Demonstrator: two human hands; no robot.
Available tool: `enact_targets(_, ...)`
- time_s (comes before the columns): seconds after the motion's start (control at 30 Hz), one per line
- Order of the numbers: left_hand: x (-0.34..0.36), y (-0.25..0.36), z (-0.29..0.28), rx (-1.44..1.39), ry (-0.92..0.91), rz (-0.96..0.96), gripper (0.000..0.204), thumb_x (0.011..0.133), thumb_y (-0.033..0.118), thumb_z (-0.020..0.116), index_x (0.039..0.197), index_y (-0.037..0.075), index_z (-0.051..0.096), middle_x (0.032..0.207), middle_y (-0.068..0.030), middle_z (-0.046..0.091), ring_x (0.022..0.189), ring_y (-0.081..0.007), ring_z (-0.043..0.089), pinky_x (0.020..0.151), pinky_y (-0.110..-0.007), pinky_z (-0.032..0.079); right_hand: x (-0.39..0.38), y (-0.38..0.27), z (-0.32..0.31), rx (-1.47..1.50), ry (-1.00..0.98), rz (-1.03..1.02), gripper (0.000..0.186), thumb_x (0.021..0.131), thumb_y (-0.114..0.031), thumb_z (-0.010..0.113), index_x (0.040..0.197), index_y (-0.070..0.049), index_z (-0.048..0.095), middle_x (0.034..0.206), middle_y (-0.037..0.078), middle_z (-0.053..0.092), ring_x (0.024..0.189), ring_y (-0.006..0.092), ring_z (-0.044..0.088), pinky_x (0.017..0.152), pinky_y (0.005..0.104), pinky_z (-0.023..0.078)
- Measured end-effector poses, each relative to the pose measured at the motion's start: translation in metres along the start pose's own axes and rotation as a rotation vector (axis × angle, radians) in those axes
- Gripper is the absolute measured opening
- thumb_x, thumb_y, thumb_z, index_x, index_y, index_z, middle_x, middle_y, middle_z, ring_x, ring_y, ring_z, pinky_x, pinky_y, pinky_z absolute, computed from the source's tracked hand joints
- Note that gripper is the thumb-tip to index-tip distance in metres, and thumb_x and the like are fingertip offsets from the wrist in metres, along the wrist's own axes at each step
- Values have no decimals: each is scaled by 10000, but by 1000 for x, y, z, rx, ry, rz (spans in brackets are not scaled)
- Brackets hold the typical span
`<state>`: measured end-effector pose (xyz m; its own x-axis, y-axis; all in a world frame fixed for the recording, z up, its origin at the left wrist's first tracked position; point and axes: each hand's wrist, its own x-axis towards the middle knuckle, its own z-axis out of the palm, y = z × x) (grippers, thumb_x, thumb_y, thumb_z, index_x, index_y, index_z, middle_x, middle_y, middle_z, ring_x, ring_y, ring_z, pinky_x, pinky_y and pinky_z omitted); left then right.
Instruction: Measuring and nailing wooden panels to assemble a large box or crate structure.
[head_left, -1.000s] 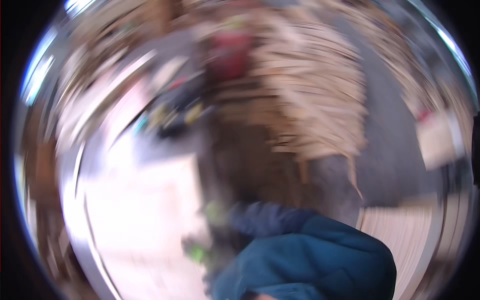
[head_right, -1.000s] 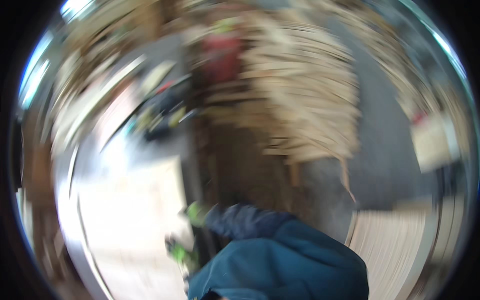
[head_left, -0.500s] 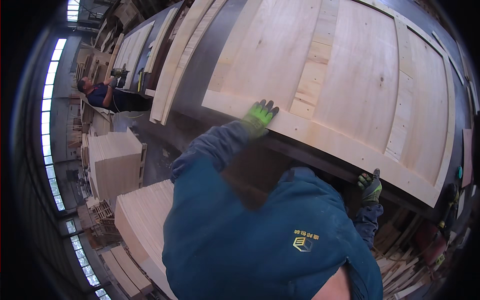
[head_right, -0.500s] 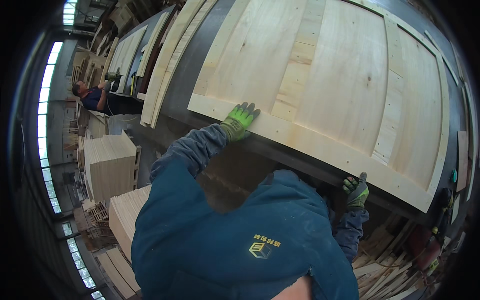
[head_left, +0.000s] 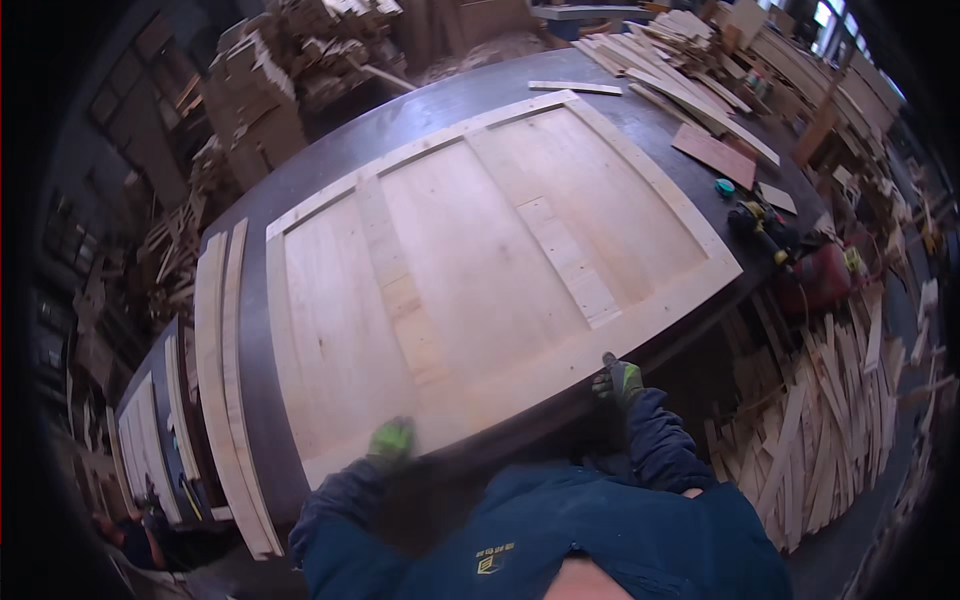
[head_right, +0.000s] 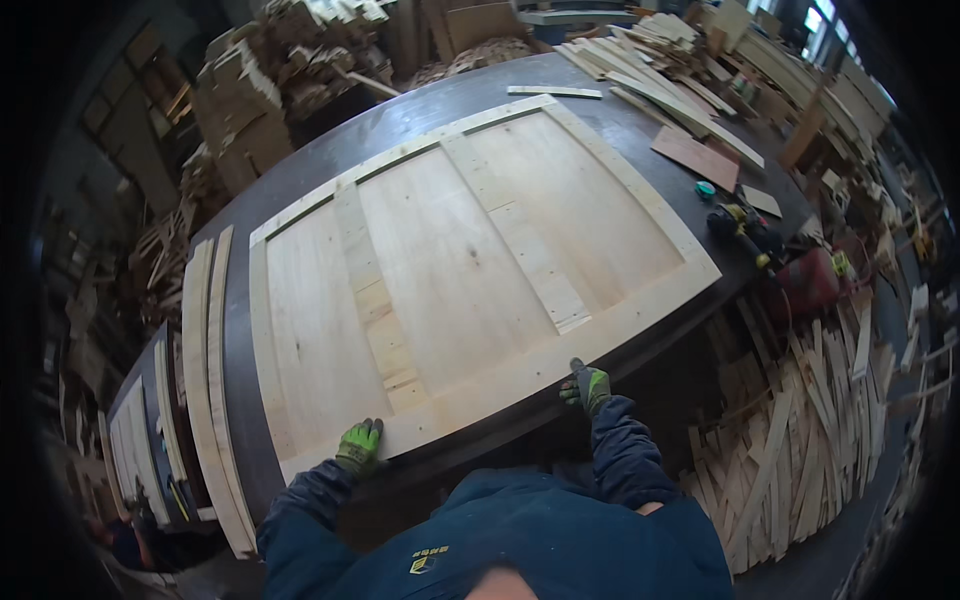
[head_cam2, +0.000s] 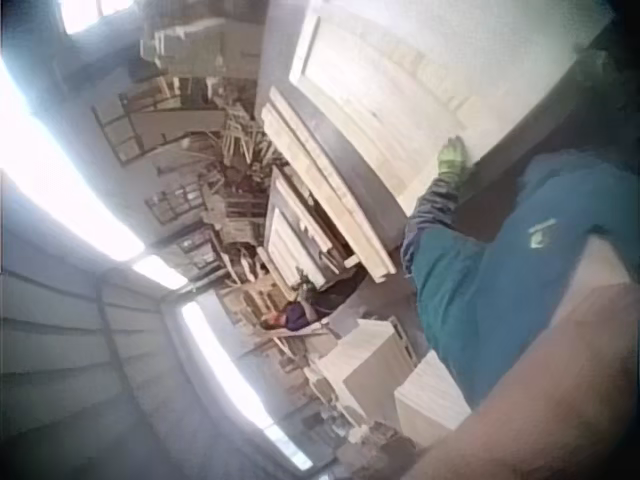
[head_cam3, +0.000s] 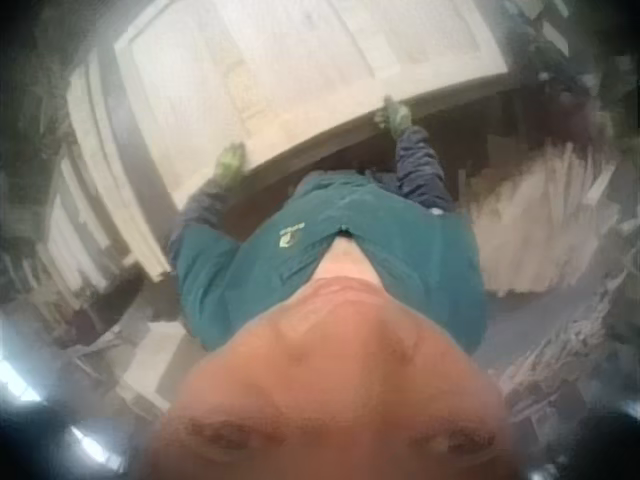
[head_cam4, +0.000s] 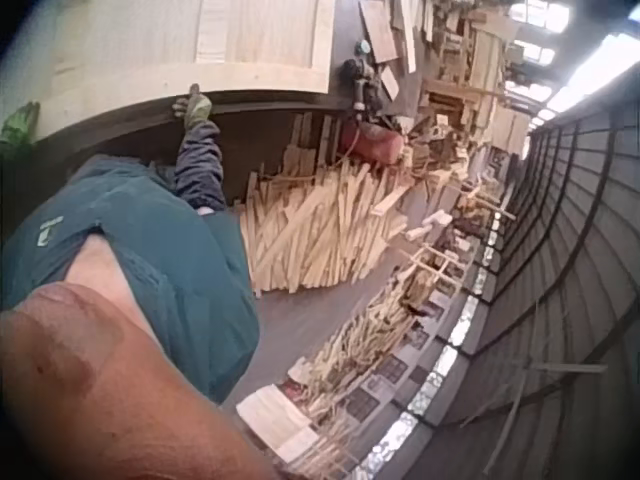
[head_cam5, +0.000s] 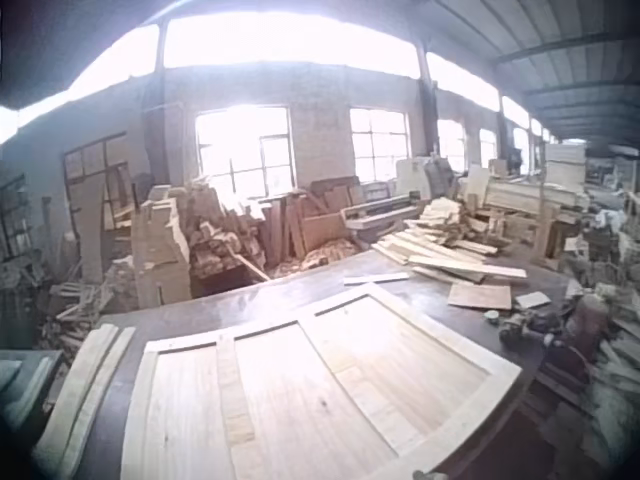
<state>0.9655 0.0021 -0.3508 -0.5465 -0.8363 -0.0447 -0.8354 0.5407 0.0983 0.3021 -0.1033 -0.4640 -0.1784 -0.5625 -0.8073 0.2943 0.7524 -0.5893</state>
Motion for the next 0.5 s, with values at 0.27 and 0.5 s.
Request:
enact_targets(0.27,31,-48,-26,-4,-59,180,1256,744,538,1064,1763,4,560,1574,-322,685,1427,-584,673,1147,-697,595,-182,-20,-48,122,-33,-171,585,1169,-562,830,919,-35,878,838,98,872,736,217,819,771,408,652)
enact_targets(0.5,324,90,-23,38,-485,909,1203,809,559,1015,1776,30,533,1605,-307,678,1398,-560,699,1119,-677,614,-243,174,-150,604,53,-285,588,1190,-571,793,919,-56,877,753,84,809,619,215,737,642,392,588)
